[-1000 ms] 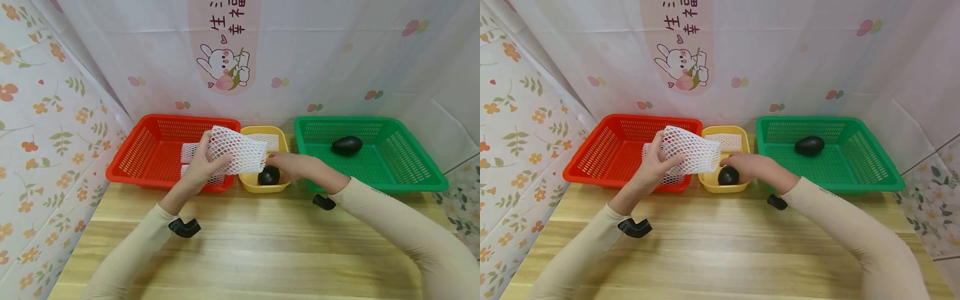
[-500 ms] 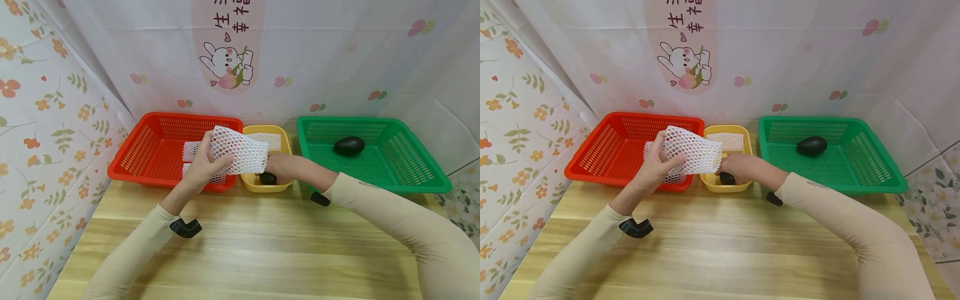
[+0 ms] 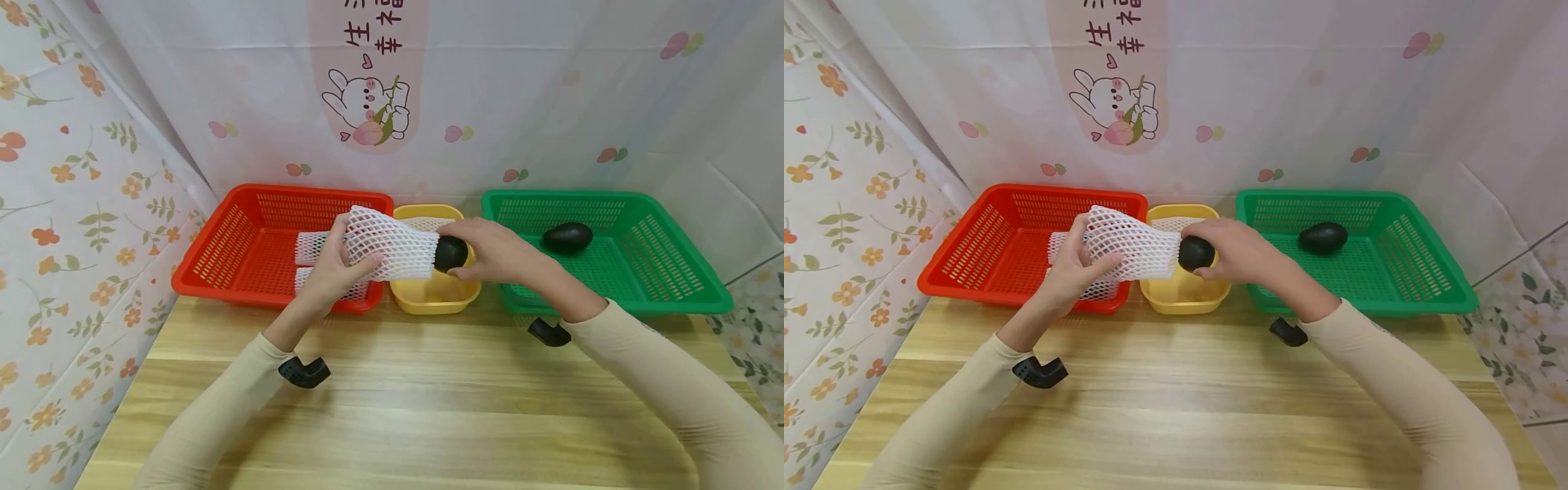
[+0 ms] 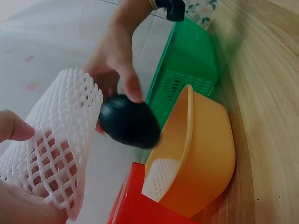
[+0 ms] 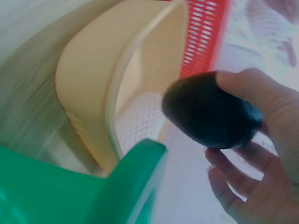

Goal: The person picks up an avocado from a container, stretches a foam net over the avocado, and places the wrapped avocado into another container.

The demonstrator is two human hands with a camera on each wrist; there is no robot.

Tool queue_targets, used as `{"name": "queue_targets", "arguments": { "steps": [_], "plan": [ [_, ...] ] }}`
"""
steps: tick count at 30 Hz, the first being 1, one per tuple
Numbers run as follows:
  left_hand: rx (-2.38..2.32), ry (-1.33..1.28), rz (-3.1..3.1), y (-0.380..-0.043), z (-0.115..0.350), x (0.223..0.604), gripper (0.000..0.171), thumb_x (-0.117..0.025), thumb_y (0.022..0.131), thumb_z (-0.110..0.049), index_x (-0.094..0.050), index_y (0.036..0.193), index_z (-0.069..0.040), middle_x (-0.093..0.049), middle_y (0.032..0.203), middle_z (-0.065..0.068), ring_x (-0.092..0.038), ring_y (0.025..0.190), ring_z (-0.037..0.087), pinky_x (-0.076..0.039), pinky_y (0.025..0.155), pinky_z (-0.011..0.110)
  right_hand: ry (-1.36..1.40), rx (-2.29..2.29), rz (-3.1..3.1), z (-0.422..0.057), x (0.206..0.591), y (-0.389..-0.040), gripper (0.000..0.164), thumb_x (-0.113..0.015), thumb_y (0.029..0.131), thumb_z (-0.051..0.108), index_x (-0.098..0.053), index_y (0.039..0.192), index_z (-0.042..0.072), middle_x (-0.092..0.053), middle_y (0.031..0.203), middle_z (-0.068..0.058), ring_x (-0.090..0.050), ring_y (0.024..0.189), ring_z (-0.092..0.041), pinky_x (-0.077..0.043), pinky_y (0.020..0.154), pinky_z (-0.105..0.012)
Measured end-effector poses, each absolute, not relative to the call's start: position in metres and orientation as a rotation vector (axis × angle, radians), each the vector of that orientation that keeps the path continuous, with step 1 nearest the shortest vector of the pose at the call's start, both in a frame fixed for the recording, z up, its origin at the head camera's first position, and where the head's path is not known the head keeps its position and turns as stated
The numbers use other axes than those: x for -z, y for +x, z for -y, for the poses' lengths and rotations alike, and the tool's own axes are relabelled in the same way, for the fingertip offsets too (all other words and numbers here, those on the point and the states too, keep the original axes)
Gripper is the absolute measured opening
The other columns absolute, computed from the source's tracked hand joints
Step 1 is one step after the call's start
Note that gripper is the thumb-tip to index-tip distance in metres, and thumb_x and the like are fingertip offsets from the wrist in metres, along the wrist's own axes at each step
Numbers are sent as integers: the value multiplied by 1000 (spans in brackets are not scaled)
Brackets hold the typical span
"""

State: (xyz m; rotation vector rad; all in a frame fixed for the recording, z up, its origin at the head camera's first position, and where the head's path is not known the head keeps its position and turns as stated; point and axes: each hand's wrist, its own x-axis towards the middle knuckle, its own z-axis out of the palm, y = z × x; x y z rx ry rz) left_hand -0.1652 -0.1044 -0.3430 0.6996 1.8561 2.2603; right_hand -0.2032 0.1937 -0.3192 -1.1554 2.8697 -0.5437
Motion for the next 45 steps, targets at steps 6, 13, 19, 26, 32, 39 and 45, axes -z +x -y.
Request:
{"name": "queue_targets", "arguments": {
  "steps": [6, 13, 19, 26, 32, 39, 45],
  "plan": [
    [-2275, 707, -1879, -167, 100, 344, 62, -64, 94, 8, -29, 143, -8, -47, 136, 17, -60, 115, 32, -56, 88, 40, -970, 1053, -2867, -219, 317, -186, 60, -86, 83, 15, -54, 134, 9, -60, 124, -6, -61, 103, -26, -55, 86, -43],
    [-2316, 723, -1858, -168, 92, 347, 62, -63, 94, 11, -29, 143, -8, -48, 135, 18, -59, 115, 32, -56, 87, 39, -925, 1658, -2490, -233, 323, -170, 58, -76, 86, -7, -51, 138, -2, -53, 134, -16, -64, 109, -30, -54, 91, -32],
    [-2332, 739, -1843, -167, 88, 347, 64, -64, 94, 9, -29, 143, -10, -47, 137, 19, -58, 117, 32, -56, 88, 40, -904, 1898, -2294, -241, 324, -159, 56, -70, 88, -14, -51, 140, -3, -50, 136, -20, -65, 110, -29, -54, 89, -36],
    [-2351, 710, -1812, -165, 92, 346, 66, -64, 93, 7, -28, 145, -11, -45, 138, 21, -58, 118, 35, -56, 88, 43, -922, 2063, -2164, -248, 319, -151, 54, -62, 90, -19, -50, 141, -6, -49, 136, -23, -66, 111, -31, -54, 87, -37],
    [-2361, 720, -1794, -164, 93, 344, 66, -63, 93, 8, -26, 145, -8, -46, 136, 20, -58, 117, 36, -56, 87, 43, -965, 2056, -2151, -245, 317, -147, 56, -63, 88, -21, -50, 140, -7, -49, 136, -24, -65, 111, -32, -54, 89, -38],
    [-2365, 796, -1765, -163, 91, 345, 62, -62, 93, 9, -30, 142, -11, -45, 137, 19, -56, 118, 35, -56, 88, 43, -985, 1969, -2175, -233, 322, -149, 58, -68, 88, -18, -50, 142, -6, -51, 137, -21, -65, 112, -31, -53, 89, -39],
    [-2321, 784, -1821, -162, 86, 345, 65, -63, 93, 9, -28, 143, -11, -44, 137, 18, -58, 118, 33, -54, 90, 43, -999, 1934, -2197, -219, 329, -152, 58, -70, 88, -16, -50, 142, -5, -49, 140, -20, -61, 116, -32, -53, 91, -39]
  ]
}}
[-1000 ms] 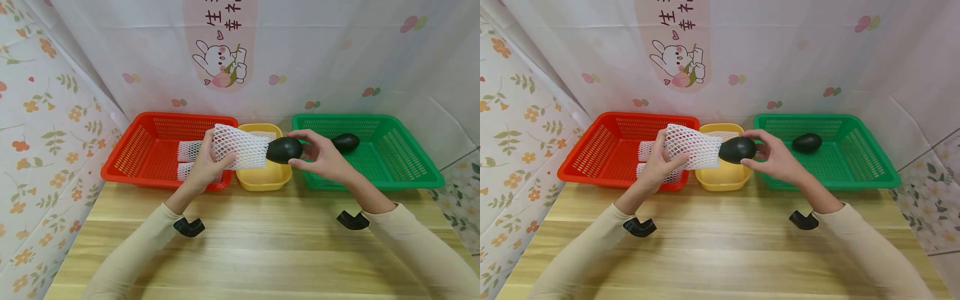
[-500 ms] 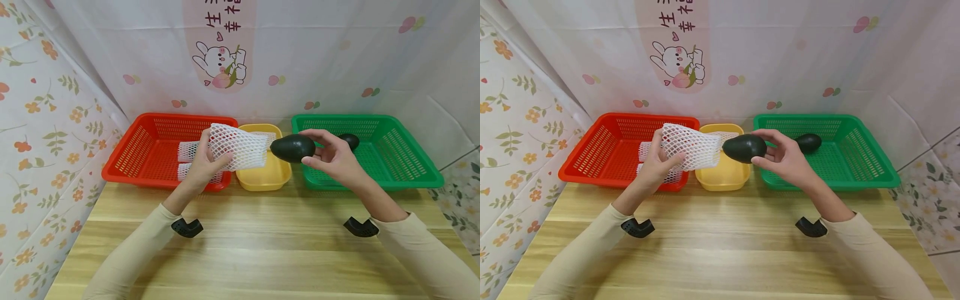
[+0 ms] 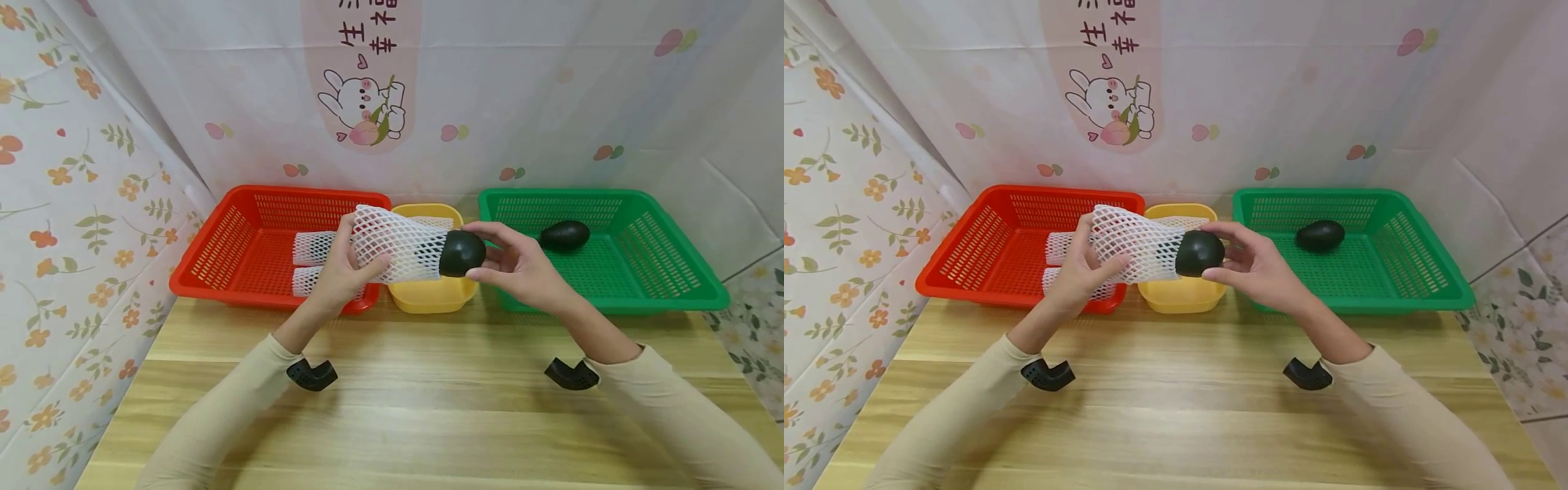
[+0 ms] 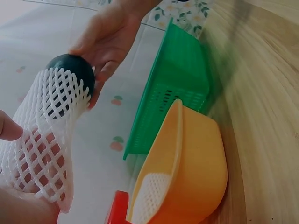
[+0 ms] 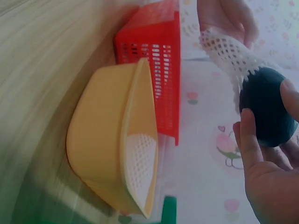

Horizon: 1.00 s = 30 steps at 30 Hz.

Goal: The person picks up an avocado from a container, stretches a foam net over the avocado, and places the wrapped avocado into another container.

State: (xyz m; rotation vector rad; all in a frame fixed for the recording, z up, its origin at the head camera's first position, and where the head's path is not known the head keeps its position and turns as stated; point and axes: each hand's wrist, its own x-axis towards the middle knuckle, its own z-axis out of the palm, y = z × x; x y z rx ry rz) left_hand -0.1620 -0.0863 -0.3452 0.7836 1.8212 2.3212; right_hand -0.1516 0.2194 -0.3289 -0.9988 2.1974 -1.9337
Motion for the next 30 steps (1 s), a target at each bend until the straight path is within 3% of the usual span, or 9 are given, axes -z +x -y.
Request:
{"name": "queue_targets", "arguments": {
  "steps": [10, 21, 30],
  "plan": [
    [-2254, 826, -1966, -163, 82, 346, 67, -68, 92, 6, -28, 144, -10, -43, 137, 15, -57, 117, 32, -55, 90, 41, -908, 1942, -2242, -201, 335, -150, 61, -71, 88, -14, -50, 143, -2, -48, 140, -18, -61, 117, -32, -55, 88, -38],
    [-2214, 847, -2132, -163, 81, 344, 66, -74, 88, 6, -34, 140, -5, -48, 132, 13, -56, 113, 28, -54, 91, 38, -853, 1938, -2401, -189, 343, -150, 60, -74, 87, -11, -54, 142, 1, -59, 128, -16, -65, 94, -29, -57, 84, -31],
    [-2050, 783, -2487, -160, 84, 340, 67, -84, 82, -4, -45, 136, -4, -55, 126, 11, -56, 109, 25, -53, 91, 42, -843, 1996, -2351, -184, 345, -151, 62, -75, 85, -14, -54, 141, -1, -56, 135, -17, -66, 103, -29, -55, 89, -36]
  ]
}}
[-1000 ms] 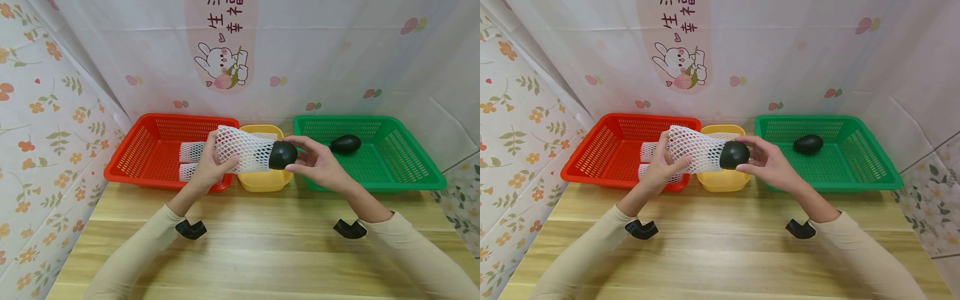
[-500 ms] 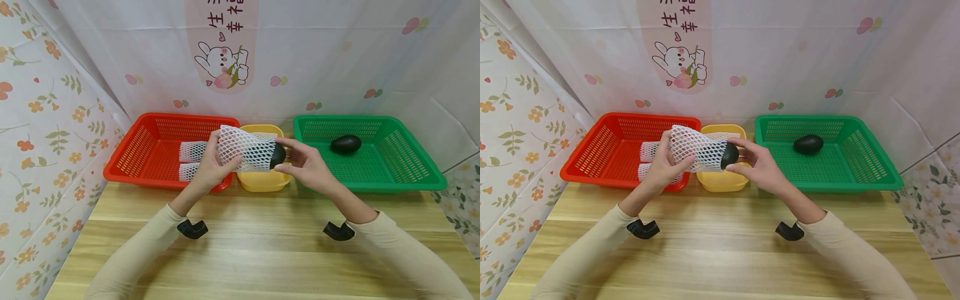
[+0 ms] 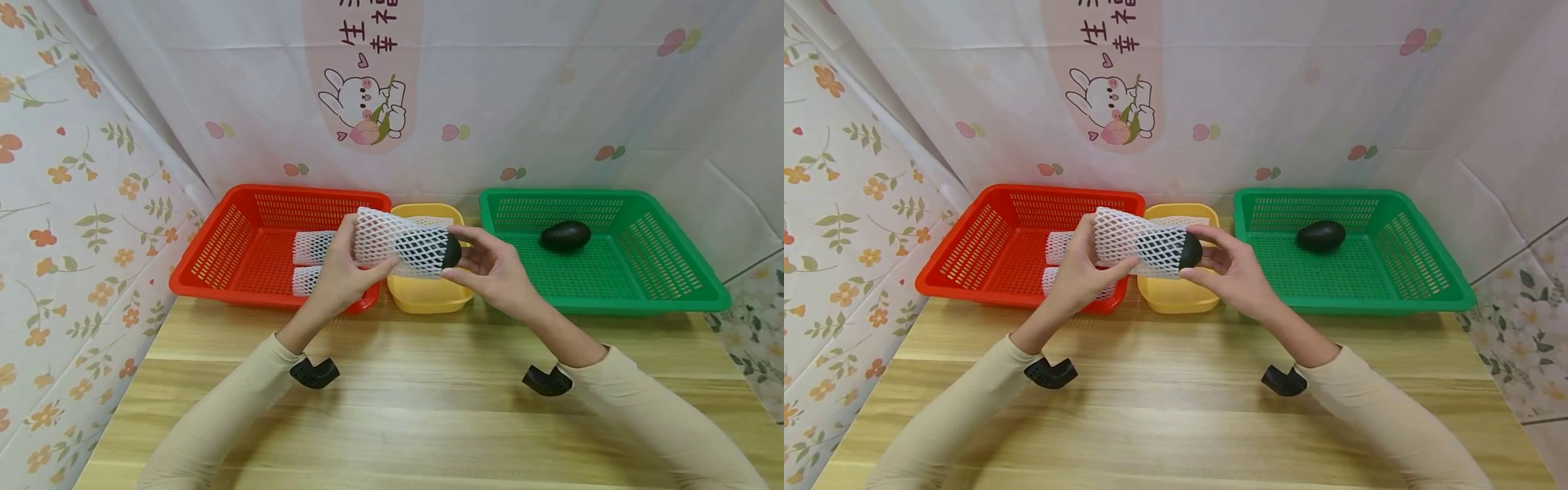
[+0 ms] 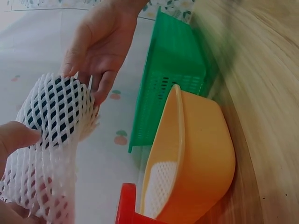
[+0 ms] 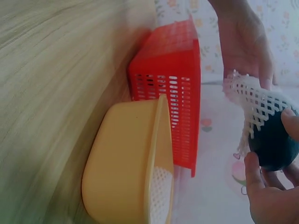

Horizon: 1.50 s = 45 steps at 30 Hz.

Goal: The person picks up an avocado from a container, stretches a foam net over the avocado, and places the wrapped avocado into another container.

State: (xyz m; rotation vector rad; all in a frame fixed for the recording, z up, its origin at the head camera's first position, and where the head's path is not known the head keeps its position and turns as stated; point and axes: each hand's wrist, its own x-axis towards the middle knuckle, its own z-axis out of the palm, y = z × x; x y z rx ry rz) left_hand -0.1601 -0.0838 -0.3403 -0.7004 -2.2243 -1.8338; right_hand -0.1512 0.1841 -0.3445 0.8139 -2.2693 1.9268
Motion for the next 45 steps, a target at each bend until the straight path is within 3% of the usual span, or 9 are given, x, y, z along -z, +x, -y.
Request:
{"name": "queue_targets", "arguments": {
  "steps": [10, 27, 36, 45],
  "plan": [
    [1762, -757, 2287, -161, 84, 342, 65, -83, 85, -9, -43, 136, -8, -54, 125, 8, -57, 111, 22, -52, 93, 40, 706, -1872, 2347, -180, 346, -150, 61, -76, 86, -11, -53, 142, -2, -56, 136, -18, -67, 101, -27, -55, 87, -31],
    [1650, -822, 2397, -160, 81, 343, 71, -88, 81, -18, -43, 135, -9, -55, 124, 7, -54, 110, 21, -51, 91, 41, 666, -2094, 2310, -171, 344, -155, 55, -58, 85, -23, -47, 138, -13, -55, 131, -24, -67, 104, -23, -56, 84, -32],
    [1592, -882, 2446, -159, 80, 344, 71, -88, 81, -20, -47, 137, -7, -57, 125, 4, -54, 110, 19, -50, 94, 38, 709, -2167, 2304, -171, 344, -156, 51, -59, 86, -26, -47, 135, -16, -54, 128, -26, -67, 102, -25, -57, 83, -34],
    [1559, -1005, 2399, -160, 82, 344, 61, -88, 79, -15, -54, 129, -5, -59, 119, 3, -58, 102, 16, -54, 85, 32, 892, -2086, 2391, -180, 339, -154, 49, -56, 90, -20, -47, 138, -12, -53, 128, -23, -63, 109, -29, -56, 87, -36]
  ]
}}
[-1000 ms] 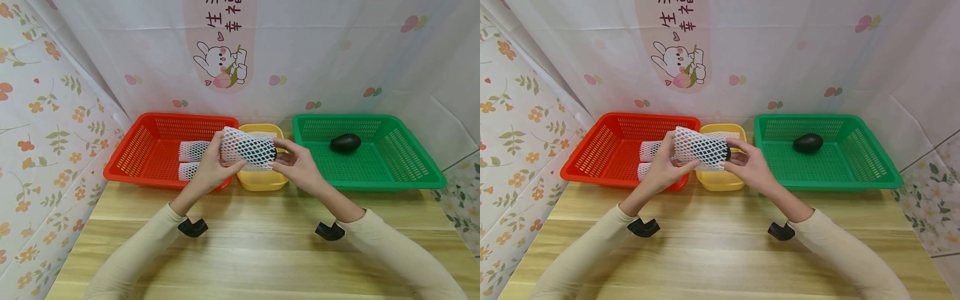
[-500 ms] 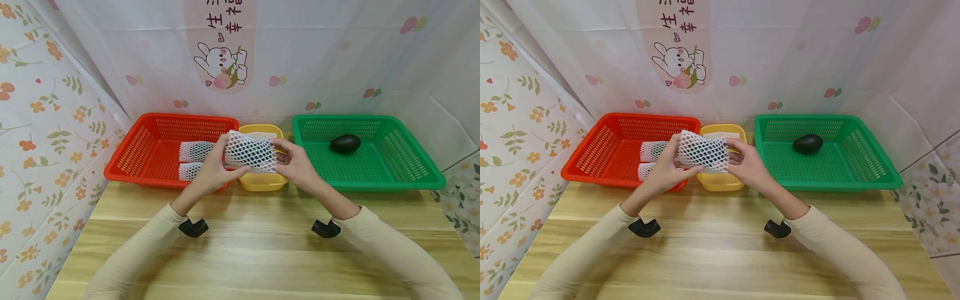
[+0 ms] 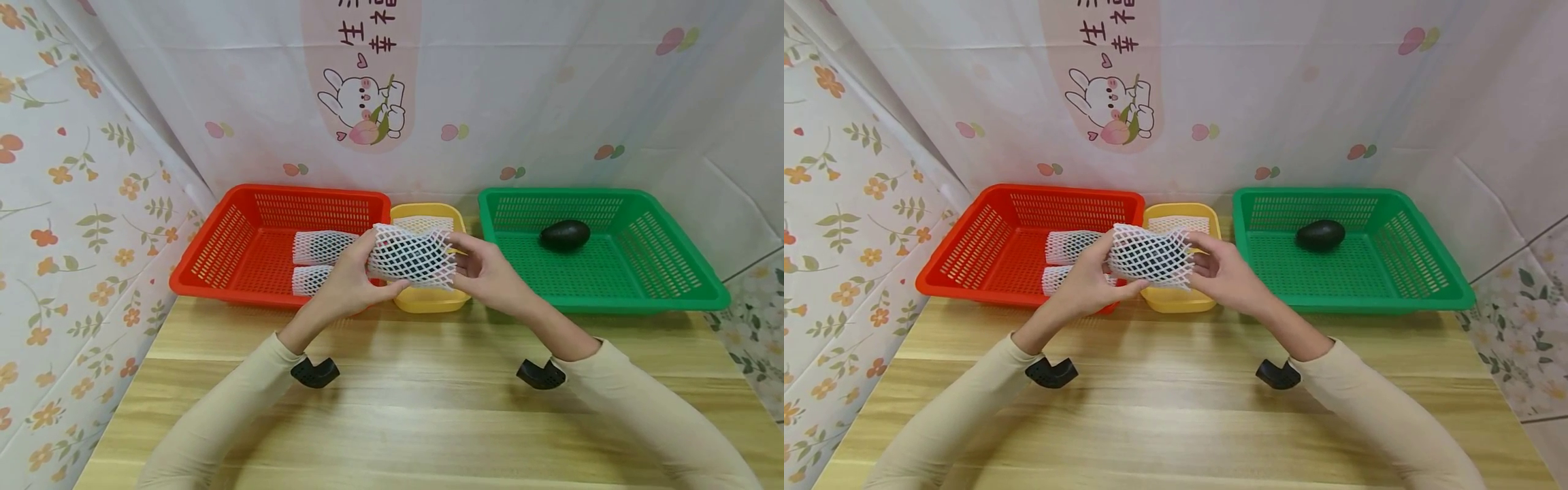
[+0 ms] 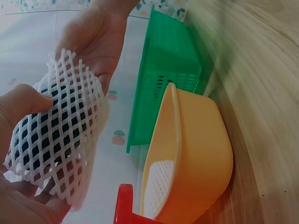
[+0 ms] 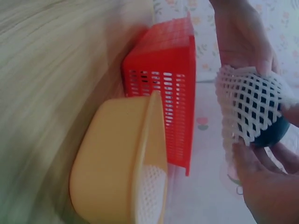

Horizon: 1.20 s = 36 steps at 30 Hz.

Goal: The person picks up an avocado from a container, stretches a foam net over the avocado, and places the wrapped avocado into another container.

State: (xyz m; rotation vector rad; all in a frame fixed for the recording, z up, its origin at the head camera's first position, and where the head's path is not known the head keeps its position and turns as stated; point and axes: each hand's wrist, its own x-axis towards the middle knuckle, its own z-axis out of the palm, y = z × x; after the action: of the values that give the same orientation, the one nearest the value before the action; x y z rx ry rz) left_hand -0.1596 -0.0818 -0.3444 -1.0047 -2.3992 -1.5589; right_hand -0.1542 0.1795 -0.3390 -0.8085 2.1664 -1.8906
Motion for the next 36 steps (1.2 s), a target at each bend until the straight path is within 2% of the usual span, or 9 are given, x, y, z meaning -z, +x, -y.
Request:
{"name": "queue_targets", "arguments": {
  "steps": [5, 9, 13, 17, 20, 24, 27, 32, 36],
  "plan": [
    [1602, -1026, 2369, -159, 82, 344, 61, -88, 77, -11, -54, 128, -5, -59, 119, 2, -59, 100, 16, -57, 81, 32, -853, 1814, -2300, -185, 336, -151, 38, -48, 101, -5, -48, 139, -13, -54, 135, -24, -57, 119, -22, -49, 96, -29],
    [1622, -1014, 2367, -158, 81, 344, 64, -88, 77, -9, -53, 130, -5, -59, 120, 2, -60, 101, 17, -57, 83, 32, -831, 1861, -2272, -186, 335, -149, 38, -40, 106, 7, -49, 136, -15, -54, 131, -21, -54, 116, -18, -45, 100, -28],
    [1659, -931, 2378, -156, 82, 342, 73, -89, 76, -8, -44, 133, -5, -58, 121, 5, -58, 104, 19, -55, 86, 33, -898, 1887, -2197, -184, 336, -150, 40, -53, 104, 7, -48, 139, -11, -56, 129, -18, -58, 114, -25, -51, 95, -33],
    [1730, -890, 2336, -155, 82, 340, 82, -90, 74, -5, -31, 132, -6, -59, 124, 10, -60, 106, 21, -55, 88, 35, -942, 1932, -2112, -181, 339, -152, 54, -71, 93, 0, -47, 141, -8, -54, 131, -20, -58, 114, -34, -54, 90, -40],
    [1776, -922, 2277, -155, 82, 339, 89, -89, 74, -1, -23, 133, -7, -61, 126, 16, -63, 106, 23, -54, 89, 37, -950, 1954, -2101, -178, 340, -153, 61, -76, 88, -5, -48, 142, -7, -53, 132, -20, -58, 115, -35, -53, 92, -42],
    [1744, -938, 2257, -156, 82, 337, 106, -91, 73, -3, -15, 146, -13, -61, 123, 16, -62, 107, 22, -54, 90, 38, -943, 1964, -2124, -176, 342, -153, 67, -78, 83, -10, -47, 142, -6, -51, 134, -19, -57, 117, -34, -51, 96, -40],
    [1628, -901, 2302, -155, 82, 336, 107, -93, 73, -11, -23, 153, -16, -59, 123, 9, -58, 107, 18, -53, 89, 37, -940, 1970, -2149, -175, 342, -153, 67, -79, 82, -12, -47, 140, -6, -50, 133, -19, -57, 115, -34, -51, 95, -38],
    [1418, -799, 2319, -156, 81, 337, 75, -95, 71, -24, -58, 136, -18, -41, 128, 7, -38, 121, 20, -43, 91, 43, -947, 2023, -2180, -172, 343, -155, 63, -78, 81, -15, -48, 137, -7, -51, 131, -19, -57, 114, -34, -51, 95, -38],
    [1412, -806, 2295, -160, 82, 339, 67, -94, 72, -25, -62, 131, -19, -32, 146, 6, -26, 137, 18, -39, 102, 46, -958, 2069, -2193, -170, 343, -154, 64, -78, 80, -16, -49, 136, -8, -52, 132, -19, -56, 115, -34, -51, 97, -38]
  ]
}}
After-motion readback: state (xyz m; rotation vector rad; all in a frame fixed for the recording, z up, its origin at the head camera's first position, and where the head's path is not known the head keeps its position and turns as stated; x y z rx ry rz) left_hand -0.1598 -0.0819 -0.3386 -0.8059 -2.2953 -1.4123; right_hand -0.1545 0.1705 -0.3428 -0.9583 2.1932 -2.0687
